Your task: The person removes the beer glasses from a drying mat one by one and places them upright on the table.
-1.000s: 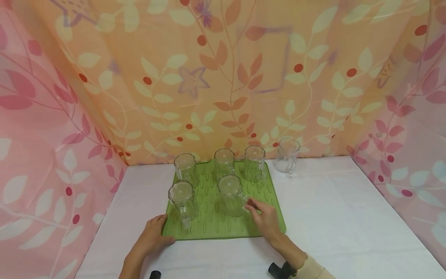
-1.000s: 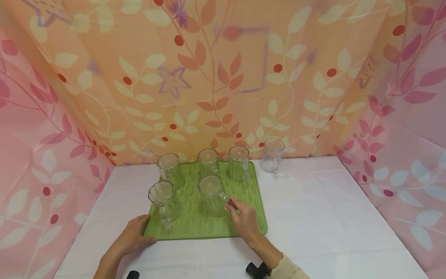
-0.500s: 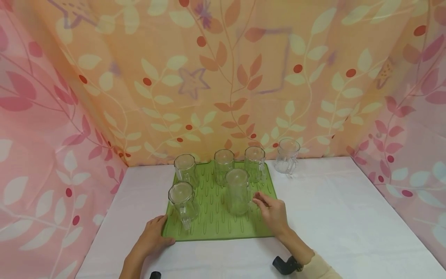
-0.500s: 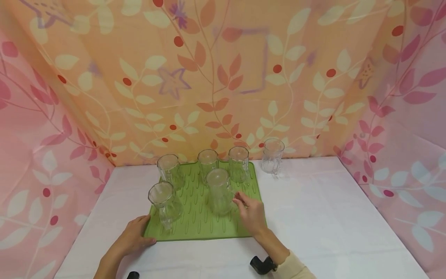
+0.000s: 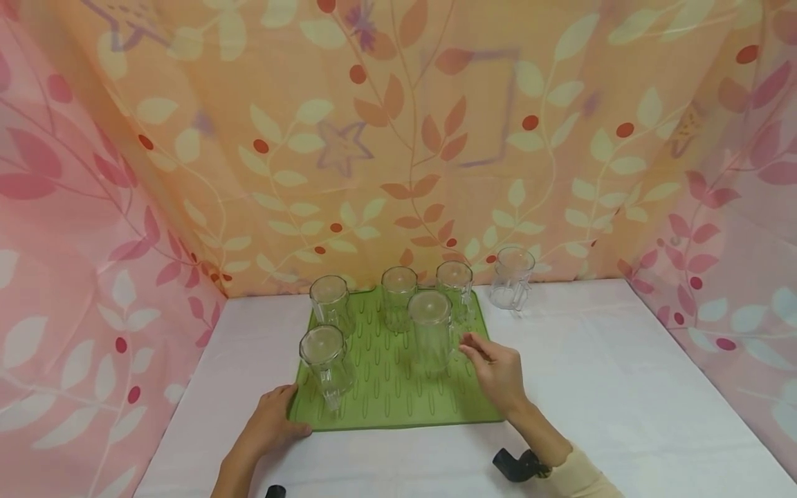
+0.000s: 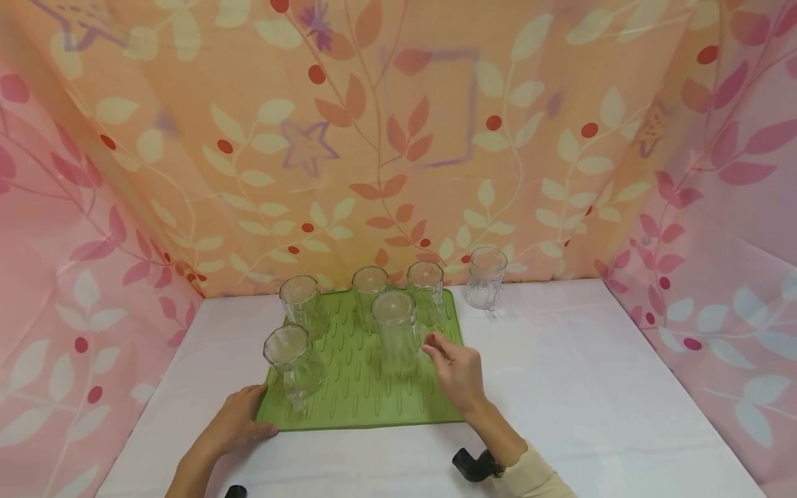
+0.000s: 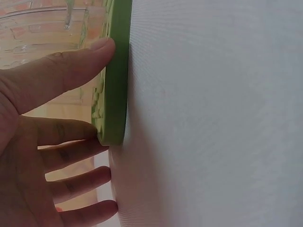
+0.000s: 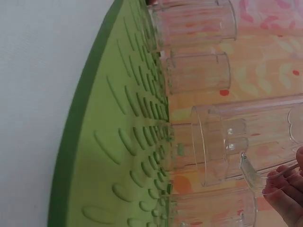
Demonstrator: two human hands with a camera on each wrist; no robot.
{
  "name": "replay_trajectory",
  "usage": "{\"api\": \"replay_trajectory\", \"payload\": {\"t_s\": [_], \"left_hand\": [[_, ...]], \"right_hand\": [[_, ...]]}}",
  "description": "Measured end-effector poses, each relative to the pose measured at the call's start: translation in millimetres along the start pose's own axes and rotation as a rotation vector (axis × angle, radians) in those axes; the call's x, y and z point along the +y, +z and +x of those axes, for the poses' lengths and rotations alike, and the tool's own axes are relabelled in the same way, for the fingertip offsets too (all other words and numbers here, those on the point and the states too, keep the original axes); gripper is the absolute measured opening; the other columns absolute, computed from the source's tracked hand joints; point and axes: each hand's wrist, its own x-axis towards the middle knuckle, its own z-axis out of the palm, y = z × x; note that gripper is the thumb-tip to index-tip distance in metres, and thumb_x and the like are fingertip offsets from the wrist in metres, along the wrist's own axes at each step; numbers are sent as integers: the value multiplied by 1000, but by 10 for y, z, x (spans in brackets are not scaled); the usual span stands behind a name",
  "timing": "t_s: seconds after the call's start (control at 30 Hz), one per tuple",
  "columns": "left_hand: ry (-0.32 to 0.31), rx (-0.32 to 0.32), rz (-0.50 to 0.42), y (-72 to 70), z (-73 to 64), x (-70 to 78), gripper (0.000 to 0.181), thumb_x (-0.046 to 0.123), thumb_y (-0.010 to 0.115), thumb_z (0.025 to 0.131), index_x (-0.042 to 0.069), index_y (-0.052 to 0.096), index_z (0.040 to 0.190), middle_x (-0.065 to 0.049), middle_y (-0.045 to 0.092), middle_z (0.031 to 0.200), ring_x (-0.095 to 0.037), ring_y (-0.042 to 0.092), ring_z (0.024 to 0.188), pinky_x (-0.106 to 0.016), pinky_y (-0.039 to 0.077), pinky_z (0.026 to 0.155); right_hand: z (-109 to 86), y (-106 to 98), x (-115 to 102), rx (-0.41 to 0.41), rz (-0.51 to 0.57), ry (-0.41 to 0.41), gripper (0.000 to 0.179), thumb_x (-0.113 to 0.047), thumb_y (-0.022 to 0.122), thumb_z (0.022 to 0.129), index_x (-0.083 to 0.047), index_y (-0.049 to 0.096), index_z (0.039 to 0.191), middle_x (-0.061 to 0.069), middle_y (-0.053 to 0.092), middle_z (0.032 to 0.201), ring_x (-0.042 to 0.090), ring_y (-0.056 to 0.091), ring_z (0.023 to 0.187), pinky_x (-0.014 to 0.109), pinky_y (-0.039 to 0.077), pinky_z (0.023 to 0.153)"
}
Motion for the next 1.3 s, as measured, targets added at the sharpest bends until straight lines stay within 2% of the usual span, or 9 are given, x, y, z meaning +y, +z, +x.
{"api": "replay_trajectory", "payload": {"t_s": [0.33, 0.4, 0.57, 0.67, 1.03, 1.3], "left_hand": [[10, 2, -1, -23, 5, 3, 92, 27, 88, 67, -11, 44, 138, -30, 47, 141, -52, 38, 131, -67, 35, 106], [18, 3, 4, -34, 1, 7, 92, 27, 88, 67, -11, 44, 138, -31, 46, 141, -52, 38, 131, -67, 35, 106], [34, 2, 8, -61, -7, 16, 90, 24, 87, 67, -12, 44, 138, -32, 46, 140, -54, 38, 131, -67, 35, 106], [34, 2, 5, -61, -7, 17, 90, 24, 87, 67, -12, 44, 138, -32, 46, 140, -54, 38, 131, -67, 35, 106], [9, -4, 0, -17, 4, 17, 92, 26, 88, 66, -10, 44, 138, -32, 45, 142, -53, 37, 132, -67, 33, 107], [-4, 0, 8, -27, -5, 17, 91, 25, 88, 67, -10, 45, 138, -32, 44, 142, -53, 36, 133, -67, 32, 108]], "right_hand": [[142, -105, -44, 12, 27, 10, 24, 13, 76, 72, 9, 73, 96, 17, 75, 83, 24, 74, 71, 11, 56, 64], [160, -116, -46, 11, 36, 17, 25, 14, 76, 72, 10, 73, 96, 18, 75, 82, 18, 75, 72, 10, 56, 65], [214, -150, -82, 0, 67, 47, 23, 15, 74, 73, 13, 72, 96, 21, 74, 82, -7, 68, 83, 8, 55, 67], [244, -165, -109, 1, 85, 55, 22, 16, 73, 74, 14, 71, 95, 22, 74, 82, -14, 64, 86, 8, 55, 67], [290, -173, -151, 19, 109, 37, 23, 17, 73, 74, 15, 71, 96, 21, 74, 82, -5, 69, 82, 9, 55, 67], [302, -168, -150, 32, 100, 51, 23, 15, 74, 74, 11, 72, 96, 19, 74, 82, 1, 71, 79, 9, 55, 67]]}}
